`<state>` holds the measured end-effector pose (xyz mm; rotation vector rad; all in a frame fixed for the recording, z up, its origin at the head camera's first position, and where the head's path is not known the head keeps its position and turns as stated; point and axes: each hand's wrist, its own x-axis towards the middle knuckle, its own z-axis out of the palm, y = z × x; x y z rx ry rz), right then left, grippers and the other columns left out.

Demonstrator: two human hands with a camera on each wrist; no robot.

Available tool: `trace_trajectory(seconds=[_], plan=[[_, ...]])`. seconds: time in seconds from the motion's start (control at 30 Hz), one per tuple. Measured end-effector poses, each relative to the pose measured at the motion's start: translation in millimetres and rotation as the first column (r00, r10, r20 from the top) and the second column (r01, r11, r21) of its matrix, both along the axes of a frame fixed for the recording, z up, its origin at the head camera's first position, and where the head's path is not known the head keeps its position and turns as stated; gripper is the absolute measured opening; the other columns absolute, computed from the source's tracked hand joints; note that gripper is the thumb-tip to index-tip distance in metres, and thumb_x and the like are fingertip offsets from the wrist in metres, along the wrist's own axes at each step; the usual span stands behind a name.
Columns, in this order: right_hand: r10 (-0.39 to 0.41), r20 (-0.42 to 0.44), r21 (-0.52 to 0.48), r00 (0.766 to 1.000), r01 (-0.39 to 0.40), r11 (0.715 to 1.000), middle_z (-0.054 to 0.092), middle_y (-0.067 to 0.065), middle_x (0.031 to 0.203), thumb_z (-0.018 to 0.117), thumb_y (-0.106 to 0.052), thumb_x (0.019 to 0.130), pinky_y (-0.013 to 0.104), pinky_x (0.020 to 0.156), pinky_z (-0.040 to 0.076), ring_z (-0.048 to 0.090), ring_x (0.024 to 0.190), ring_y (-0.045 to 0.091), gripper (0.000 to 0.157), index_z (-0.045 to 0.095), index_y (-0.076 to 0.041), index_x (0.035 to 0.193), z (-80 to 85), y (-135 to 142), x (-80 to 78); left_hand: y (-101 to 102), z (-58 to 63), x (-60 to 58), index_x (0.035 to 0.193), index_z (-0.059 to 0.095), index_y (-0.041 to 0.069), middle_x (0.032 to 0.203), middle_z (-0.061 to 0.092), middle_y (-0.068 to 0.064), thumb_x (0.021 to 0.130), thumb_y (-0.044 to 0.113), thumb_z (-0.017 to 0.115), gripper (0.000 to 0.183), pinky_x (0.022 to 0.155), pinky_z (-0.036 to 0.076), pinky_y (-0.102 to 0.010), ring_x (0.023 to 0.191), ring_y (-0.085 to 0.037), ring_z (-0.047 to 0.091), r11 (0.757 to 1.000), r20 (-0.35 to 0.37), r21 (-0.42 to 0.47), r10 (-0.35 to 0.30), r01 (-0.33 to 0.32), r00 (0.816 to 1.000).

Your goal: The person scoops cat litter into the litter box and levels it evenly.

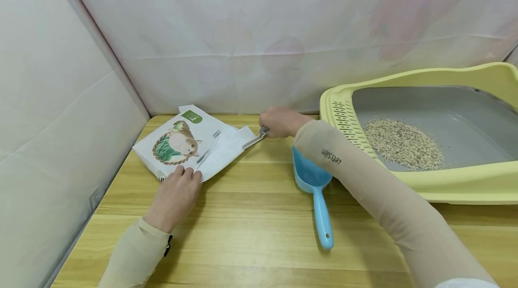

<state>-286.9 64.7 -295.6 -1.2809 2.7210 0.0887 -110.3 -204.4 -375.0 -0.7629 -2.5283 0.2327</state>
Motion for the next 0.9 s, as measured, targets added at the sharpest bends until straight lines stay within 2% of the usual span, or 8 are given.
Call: trace_trajectory(seconds=[0.1,0.2,0.47,0.7,0.9], plan=[[0.085,-0.057,-0.034,0.995,-0.087,0.996,0.068,0.005,0.084,0.066,0.000,0.089,0.035,0.071,0.052,0.058,0.073,0.020,0.010,0.071,-0.007,0.084,0.1,-1.7,2.5,1.2,0.3,0.2,0.075,0.052,-0.001,0.068,0.055,-0.015,0.080,-0.009,0.074,0.023,0.052,0.050,-0.036,0.061,-0.029,0.052,1.000,-0.011,-0.022,0.010,-0.010,1.000],[0.126,-0.092,-0.062,0.988,-0.132,0.989,0.068,0.005,0.081,0.067,0.000,0.089,0.035,0.068,0.052,0.059,0.070,0.020,0.011,0.071,-0.007,0.082,1.7,-4.2,6.0,1.1,0.7,-0.3,0.076,0.055,-0.003,0.069,0.057,-0.015,0.080,-0.009,0.074,0.020,0.050,0.051,-0.035,0.062,-0.029,0.054,1.000,0.000,-0.009,0.019,-0.019,1.000],[0.198,-0.186,-0.002,0.962,-0.202,0.979,0.071,0.006,0.086,0.075,-0.005,0.087,0.039,0.075,0.055,0.067,0.082,0.025,0.003,0.073,-0.006,0.085,2.5,-10.1,13.2,-3.1,2.4,-4.5,0.084,0.063,-0.007,0.075,0.064,-0.018,0.077,-0.010,0.075,0.015,0.053,0.055,-0.037,0.066,-0.030,0.061,0.997,0.069,0.079,0.014,-0.020,0.998],[0.268,-0.235,0.018,0.934,-0.271,0.962,0.073,0.006,0.088,0.081,-0.013,0.085,0.037,0.078,0.056,0.068,0.084,0.025,0.010,0.076,-0.005,0.091,-1.2,-14.1,16.3,-4.1,3.8,-6.7,0.087,0.064,-0.007,0.079,0.067,-0.018,0.075,-0.012,0.073,0.016,0.056,0.055,-0.039,0.068,-0.031,0.063,0.987,0.128,0.150,0.035,-0.054,0.991],[0.319,-0.220,0.044,0.922,-0.317,0.947,0.074,0.008,0.089,0.080,-0.015,0.087,0.032,0.074,0.057,0.070,0.082,0.021,0.013,0.077,-0.003,0.094,-4.5,-19.9,20.8,-4.3,4.7,-6.3,0.088,0.065,-0.007,0.080,0.068,-0.018,0.077,-0.012,0.072,0.014,0.056,0.055,-0.039,0.069,-0.031,0.064,0.985,0.149,0.160,0.047,-0.071,0.988]])
